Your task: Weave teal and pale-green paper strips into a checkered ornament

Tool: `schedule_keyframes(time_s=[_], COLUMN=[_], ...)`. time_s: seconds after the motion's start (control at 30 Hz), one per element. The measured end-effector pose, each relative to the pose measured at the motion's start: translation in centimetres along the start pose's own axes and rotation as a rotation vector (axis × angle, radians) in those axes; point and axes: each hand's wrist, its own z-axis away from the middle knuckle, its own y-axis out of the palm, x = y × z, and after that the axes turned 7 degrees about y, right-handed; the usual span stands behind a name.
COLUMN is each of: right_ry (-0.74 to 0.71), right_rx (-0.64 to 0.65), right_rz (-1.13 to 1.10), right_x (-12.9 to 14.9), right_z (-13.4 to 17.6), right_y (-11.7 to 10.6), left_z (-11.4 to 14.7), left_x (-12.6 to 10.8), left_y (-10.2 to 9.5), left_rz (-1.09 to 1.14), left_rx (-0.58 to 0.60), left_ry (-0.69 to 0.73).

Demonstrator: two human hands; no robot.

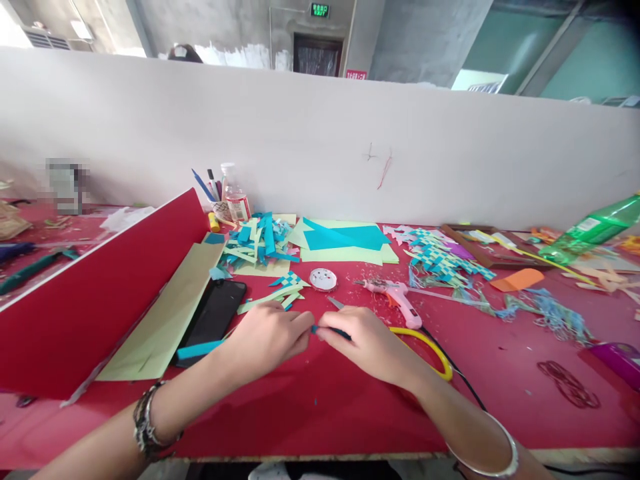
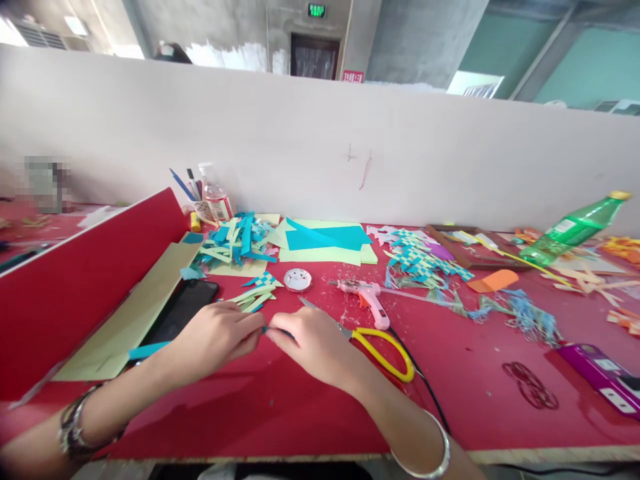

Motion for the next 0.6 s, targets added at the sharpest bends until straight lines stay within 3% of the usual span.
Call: schedule_keyframes(time_s=[0.23, 0.4, 0.53, 0.6], right_ry=[0.109, 0.253, 0.203, 0.094], right_rx=[0.049, -0.014, -0.041, -0.036], right_rz=[-0.155, -0.108, -0.023, 0.009], right_x=[-2.6, -5.0, -4.3, -3.2], right_z=[2.1, 4.3, 4.1, 3.5], right_y=[-1.8, -3.3, -2.9, -2.2], left_z=[3.3, 6.4, 5.2, 3.5], left_x=[2.4, 5.3, 4.8, 3.4], left_y=[0.4, 0.2, -0.8, -1.3], left_rz=[-0.187, -0.314, -0.218, -0.063], left_rx=[-0.014, 0.098, 0.005, -0.071], left_ry=[0.028, -0.144, -0.276, -0.197])
